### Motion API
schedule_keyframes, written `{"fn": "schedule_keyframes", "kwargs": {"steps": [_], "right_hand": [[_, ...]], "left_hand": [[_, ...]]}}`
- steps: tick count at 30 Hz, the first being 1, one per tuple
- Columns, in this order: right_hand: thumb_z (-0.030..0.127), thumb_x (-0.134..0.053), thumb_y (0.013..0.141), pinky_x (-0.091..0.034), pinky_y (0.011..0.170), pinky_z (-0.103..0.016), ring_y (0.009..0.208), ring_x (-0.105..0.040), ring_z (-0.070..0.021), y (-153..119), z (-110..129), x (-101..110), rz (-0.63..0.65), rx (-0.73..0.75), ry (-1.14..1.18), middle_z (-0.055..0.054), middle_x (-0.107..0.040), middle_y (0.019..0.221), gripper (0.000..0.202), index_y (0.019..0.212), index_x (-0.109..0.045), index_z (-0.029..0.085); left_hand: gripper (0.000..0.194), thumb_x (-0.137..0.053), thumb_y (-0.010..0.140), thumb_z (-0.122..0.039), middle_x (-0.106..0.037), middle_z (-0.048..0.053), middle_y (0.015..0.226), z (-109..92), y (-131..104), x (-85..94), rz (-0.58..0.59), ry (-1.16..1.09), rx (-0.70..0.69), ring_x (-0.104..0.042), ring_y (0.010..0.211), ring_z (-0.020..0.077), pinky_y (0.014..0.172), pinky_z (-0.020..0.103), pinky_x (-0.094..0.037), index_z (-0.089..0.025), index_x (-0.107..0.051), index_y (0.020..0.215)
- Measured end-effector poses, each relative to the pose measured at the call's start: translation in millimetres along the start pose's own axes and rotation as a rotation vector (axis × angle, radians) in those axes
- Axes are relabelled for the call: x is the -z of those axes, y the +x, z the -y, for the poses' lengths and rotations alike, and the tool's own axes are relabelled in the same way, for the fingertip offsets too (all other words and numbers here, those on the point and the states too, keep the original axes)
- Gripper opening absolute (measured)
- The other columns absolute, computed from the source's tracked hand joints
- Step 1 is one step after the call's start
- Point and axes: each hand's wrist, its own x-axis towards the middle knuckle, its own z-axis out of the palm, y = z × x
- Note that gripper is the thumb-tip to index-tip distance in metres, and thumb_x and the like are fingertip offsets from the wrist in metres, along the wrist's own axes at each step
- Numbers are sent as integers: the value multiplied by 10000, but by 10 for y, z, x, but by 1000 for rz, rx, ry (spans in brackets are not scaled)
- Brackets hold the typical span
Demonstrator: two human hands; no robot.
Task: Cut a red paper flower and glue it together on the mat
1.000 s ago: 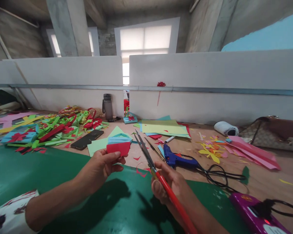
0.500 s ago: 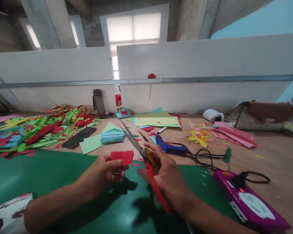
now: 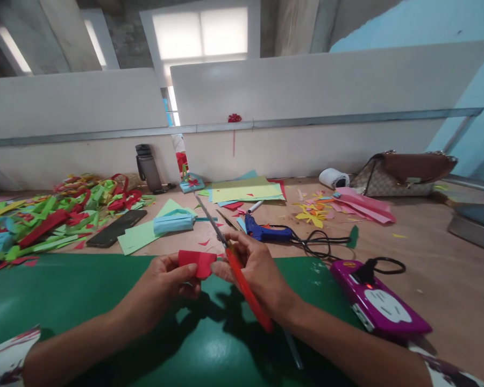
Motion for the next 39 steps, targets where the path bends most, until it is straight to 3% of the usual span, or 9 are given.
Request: {"fn": "schedule_keyframes", "kwargs": {"steps": [7, 21, 24, 28, 32, 36, 39], "right_hand": [[377, -766, 622, -457, 643, -246, 756, -554, -165, -23, 47, -21, -27, -41, 118, -6, -554, 809, 631, 1158, -505, 170], [323, -741, 639, -469, 628, -257, 727, -578, -162, 3, -8, -13, -50, -29, 48, 6, -582, 797, 578, 1151, -507, 193], [273, -715, 663, -480, 649, -271, 758, -602, -181, 8, 33, 21, -18, -13, -120, -14, -623, 857, 582, 1194, -487, 206], [231, -691, 671, -468, 745, -329, 875, -608, -238, 20, 61, 44, -35, 49, -584, -85, -648, 1014, 627, 1252, -461, 182], [176, -628, 695, -447, 716, -335, 872, -606, -268, 33, -31, 15, 77, 135, -1007, -127, -662, 996, 437, 1126, -558, 148], [177, -606, 709, -419, 657, -308, 759, -603, -241, 18, -99, -23, 194, 199, -1085, -87, -668, 832, 204, 911, -632, 178], [175, -585, 733, -410, 648, -288, 753, -603, -222, 1, -80, -25, 282, 235, -1096, -66, -661, 818, 138, 855, -646, 200]], "left_hand": [[165, -627, 742, -270, -602, 37, 661, 0, -4, -2, 35, 9, 9, -546, 534, 110, 536, 228, -447, -110, -656, 770], [157, -615, 751, -272, -618, 42, 673, 4, -1, 49, 11, 29, -14, -551, 540, 112, 550, 228, -452, -117, -644, 758], [145, -609, 757, -261, -616, 31, 616, -61, -43, 39, -31, 105, -94, -550, 526, 109, 545, 212, -443, -123, -645, 731], [134, -613, 747, -241, -601, 18, 546, -156, -133, 0, -89, 202, -234, -545, 506, 110, 519, 196, -426, -126, -639, 684], [134, -594, 759, -232, -597, 13, 535, -154, -142, -12, -59, 211, -240, -537, 485, 102, 505, 191, -417, -123, -633, 691], [161, -587, 761, -258, -623, 33, 610, -106, -89, 7, -34, 182, -175, -536, 483, 105, 503, 212, -426, -118, -624, 689], [163, -592, 751, -262, -625, 38, 625, -91, -75, 6, 4, 180, -138, -534, 485, 107, 507, 221, -423, -109, -629, 705]]}}
